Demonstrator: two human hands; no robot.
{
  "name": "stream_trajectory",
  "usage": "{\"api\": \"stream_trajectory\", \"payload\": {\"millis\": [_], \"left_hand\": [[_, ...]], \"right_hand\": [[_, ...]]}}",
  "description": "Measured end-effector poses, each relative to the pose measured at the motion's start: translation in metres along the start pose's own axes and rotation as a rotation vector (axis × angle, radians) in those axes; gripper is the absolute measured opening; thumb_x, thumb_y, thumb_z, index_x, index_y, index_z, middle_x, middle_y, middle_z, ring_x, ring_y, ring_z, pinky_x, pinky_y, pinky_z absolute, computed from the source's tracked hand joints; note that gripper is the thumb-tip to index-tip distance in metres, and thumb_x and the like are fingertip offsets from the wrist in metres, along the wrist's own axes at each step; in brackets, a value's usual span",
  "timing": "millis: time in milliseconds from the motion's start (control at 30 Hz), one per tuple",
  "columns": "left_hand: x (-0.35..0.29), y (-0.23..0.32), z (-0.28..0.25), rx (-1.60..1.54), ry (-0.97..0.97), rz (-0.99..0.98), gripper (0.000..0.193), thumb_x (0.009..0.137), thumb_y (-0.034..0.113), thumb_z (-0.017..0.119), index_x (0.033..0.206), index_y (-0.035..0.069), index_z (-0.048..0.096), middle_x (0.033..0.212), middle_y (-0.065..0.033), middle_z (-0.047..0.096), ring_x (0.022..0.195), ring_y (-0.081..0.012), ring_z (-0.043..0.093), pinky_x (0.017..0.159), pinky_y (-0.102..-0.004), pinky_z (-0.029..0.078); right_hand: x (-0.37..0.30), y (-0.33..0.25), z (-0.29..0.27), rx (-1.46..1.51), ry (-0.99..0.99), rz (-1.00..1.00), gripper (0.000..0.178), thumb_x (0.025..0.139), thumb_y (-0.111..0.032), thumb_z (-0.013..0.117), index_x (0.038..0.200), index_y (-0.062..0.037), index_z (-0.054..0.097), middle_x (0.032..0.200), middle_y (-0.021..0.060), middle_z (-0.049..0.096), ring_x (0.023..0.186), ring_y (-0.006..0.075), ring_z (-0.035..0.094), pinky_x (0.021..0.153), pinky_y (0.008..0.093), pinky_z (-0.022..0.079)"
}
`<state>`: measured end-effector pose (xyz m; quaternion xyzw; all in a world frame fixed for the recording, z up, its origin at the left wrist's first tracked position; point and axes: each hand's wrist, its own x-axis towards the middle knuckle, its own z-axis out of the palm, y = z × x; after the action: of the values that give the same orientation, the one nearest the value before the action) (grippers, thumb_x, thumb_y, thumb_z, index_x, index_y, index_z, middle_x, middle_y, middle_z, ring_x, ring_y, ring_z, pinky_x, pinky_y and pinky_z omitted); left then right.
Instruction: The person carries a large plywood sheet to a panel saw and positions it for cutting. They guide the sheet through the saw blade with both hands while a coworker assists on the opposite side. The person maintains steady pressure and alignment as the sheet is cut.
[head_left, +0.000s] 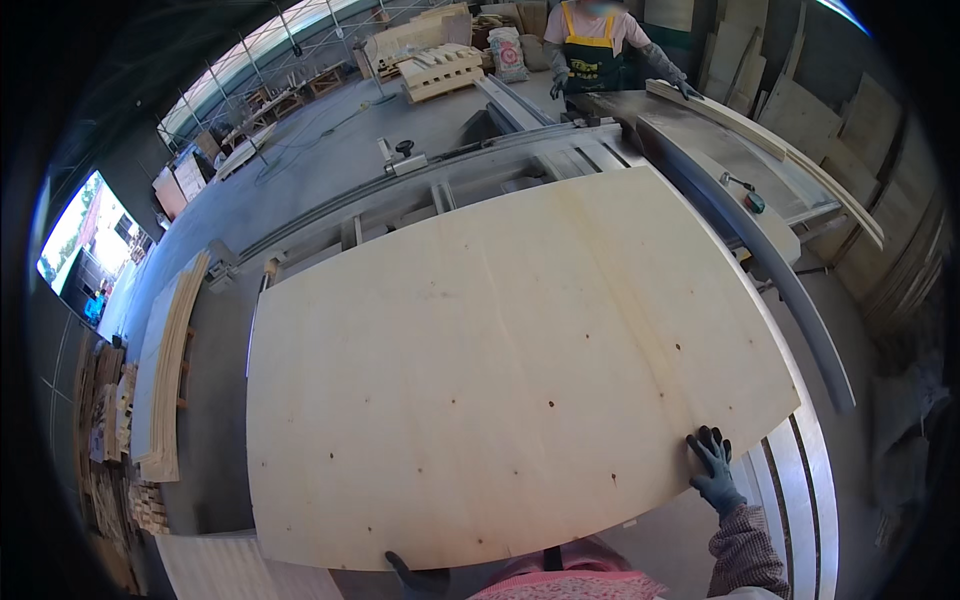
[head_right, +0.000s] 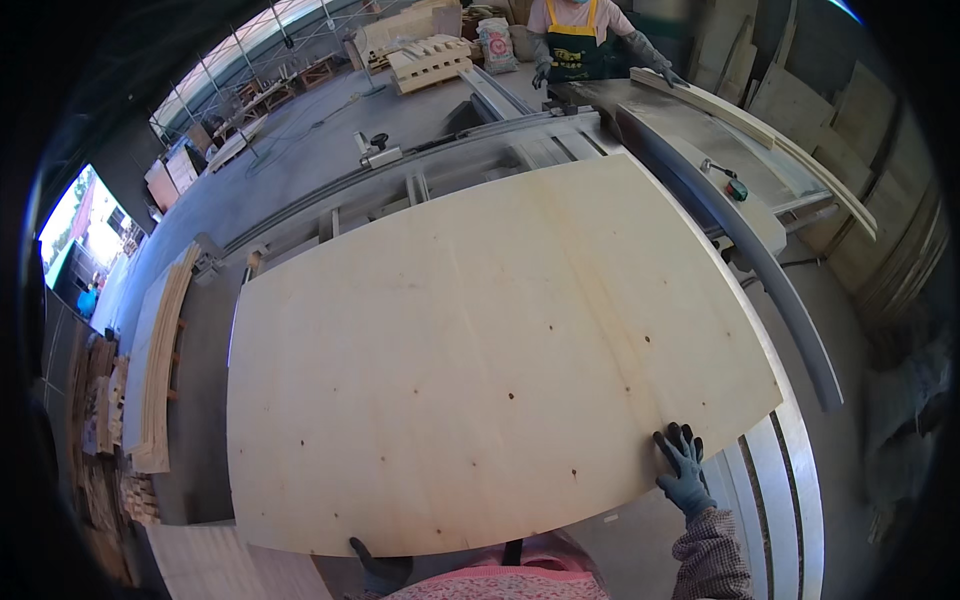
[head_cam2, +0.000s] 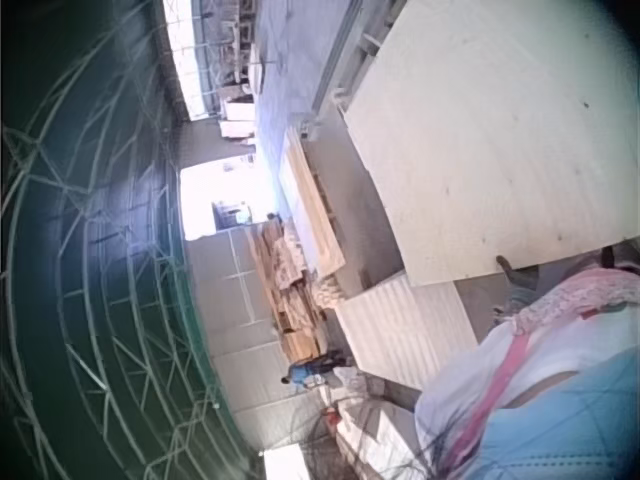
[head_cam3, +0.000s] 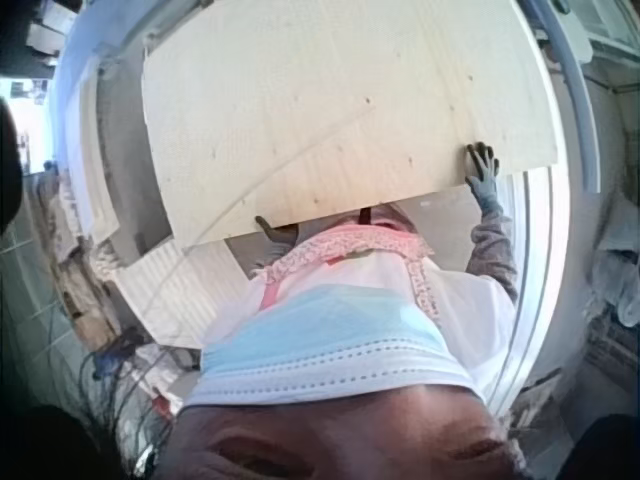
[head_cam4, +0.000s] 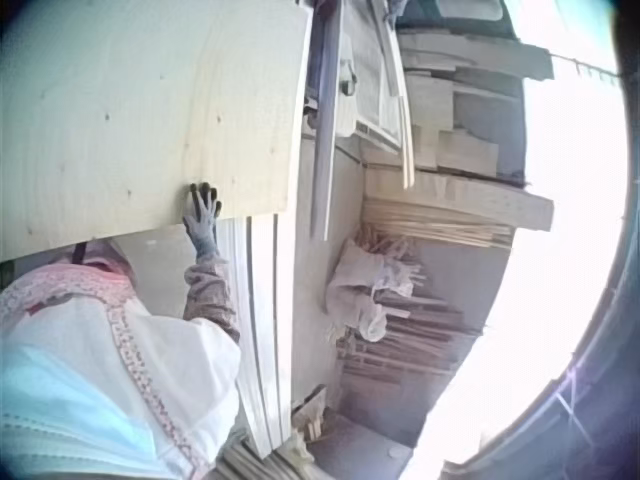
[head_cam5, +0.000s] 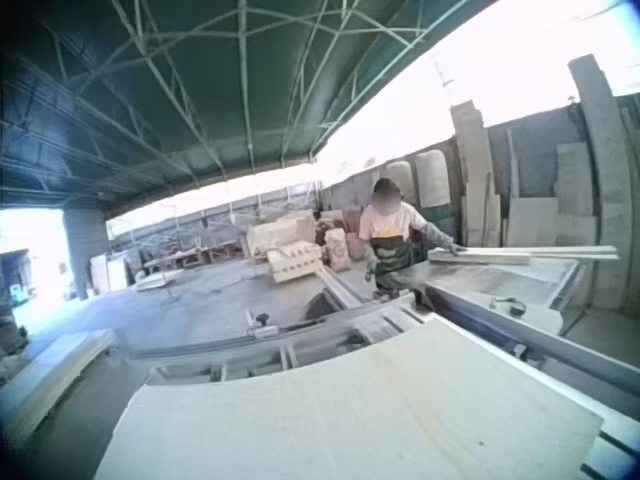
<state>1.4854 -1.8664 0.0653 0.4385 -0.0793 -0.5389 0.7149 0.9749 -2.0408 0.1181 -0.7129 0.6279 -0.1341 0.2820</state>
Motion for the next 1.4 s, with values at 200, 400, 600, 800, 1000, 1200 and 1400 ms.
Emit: {"api": "stream_trajectory", "payload": {"millis": [200, 400, 600, 800, 1000, 1200, 1400], "left_hand": [[-0.005, -0.012, 0.053, -0.170, -0.084, -0.146, 0.093, 0.073, 0.075, 0.046, 0.142, 0.016, 0.024, 0.143, -0.0087, 0.031, 0.128, -0.0318, 0.032, 0.104, -0.0516, 0.029], [0.007, -0.028, 0.034, -0.037, -0.039, -0.060, 0.095, 0.072, 0.078, 0.044, 0.142, 0.016, 0.023, 0.144, -0.0094, 0.031, 0.129, -0.0330, 0.031, 0.103, -0.0539, 0.029], [0.005, -0.035, 0.061, -0.028, 0.001, -0.092, 0.096, 0.072, 0.078, 0.043, 0.142, 0.016, 0.023, 0.143, -0.0095, 0.031, 0.129, -0.0333, 0.031, 0.103, -0.0539, 0.029], [-0.002, -0.053, 0.090, -0.052, -0.034, -0.122, 0.096, 0.072, 0.079, 0.042, 0.142, 0.015, 0.023, 0.143, -0.0097, 0.031, 0.129, -0.0336, 0.032, 0.103, -0.0538, 0.030], [-0.007, -0.071, 0.123, -0.101, -0.094, -0.161, 0.097, 0.072, 0.079, 0.041, 0.142, 0.015, 0.022, 0.143, -0.0099, 0.031, 0.129, -0.0339, 0.032, 0.103, -0.0538, 0.030], [-0.003, -0.078, 0.146, -0.153, -0.148, -0.175, 0.097, 0.072, 0.080, 0.040, 0.142, 0.015, 0.022, 0.143, -0.0100, 0.031, 0.128, -0.0342, 0.032, 0.103, -0.0538, 0.030], [0.018, -0.077, 0.121, 0.038, -0.108, -0.125, 0.098, 0.073, 0.080, 0.038, 0.142, 0.013, 0.021, 0.143, -0.0113, 0.031, 0.127, -0.0350, 0.034, 0.102, -0.0527, 0.032]], "right_hand": [[0.027, -0.012, 0.045, -0.292, 0.504, 0.394, 0.059, 0.079, -0.026, 0.058, 0.134, -0.0159, 0.043, 0.142, 0.0098, 0.035, 0.132, 0.0285, 0.029, 0.111, 0.0473, 0.012], [0.030, -0.028, 0.034, -0.365, 0.548, 0.387, 0.053, 0.083, -0.028, 0.056, 0.133, -0.0164, 0.044, 0.141, 0.0139, 0.035, 0.134, 0.0324, 0.026, 0.110, 0.0488, 0.014], [0.026, -0.011, 0.018, -0.398, 0.512, 0.405, 0.051, 0.085, -0.028, 0.055, 0.134, -0.0166, 0.044, 0.143, 0.0134, 0.033, 0.135, 0.0311, 0.023, 0.111, 0.0483, 0.012], [0.032, 0.013, -0.013, -0.404, 0.513, 0.398, 0.050, 0.087, -0.029, 0.053, 0.135, -0.0166, 0.043, 0.143, 0.0137, 0.032, 0.135, 0.0314, 0.022, 0.111, 0.0481, 0.011], [0.050, 0.035, -0.043, -0.412, 0.500, 0.408, 0.052, 0.087, -0.031, 0.052, 0.136, -0.0182, 0.041, 0.144, 0.0135, 0.031, 0.136, 0.0319, 0.021, 0.111, 0.0491, 0.010], [0.063, 0.047, -0.057, -0.417, 0.495, 0.437, 0.054, 0.085, -0.034, 0.052, 0.136, -0.0201, 0.041, 0.144, 0.0130, 0.031, 0.136, 0.0322, 0.020, 0.111, 0.0502, 0.009], [0.072, 0.040, -0.057, -0.402, 0.527, 0.454, 0.054, 0.083, -0.032, 0.054, 0.135, -0.0193, 0.043, 0.143, 0.0126, 0.033, 0.136, 0.0318, 0.021, 0.111, 0.0502, 0.009]]}}
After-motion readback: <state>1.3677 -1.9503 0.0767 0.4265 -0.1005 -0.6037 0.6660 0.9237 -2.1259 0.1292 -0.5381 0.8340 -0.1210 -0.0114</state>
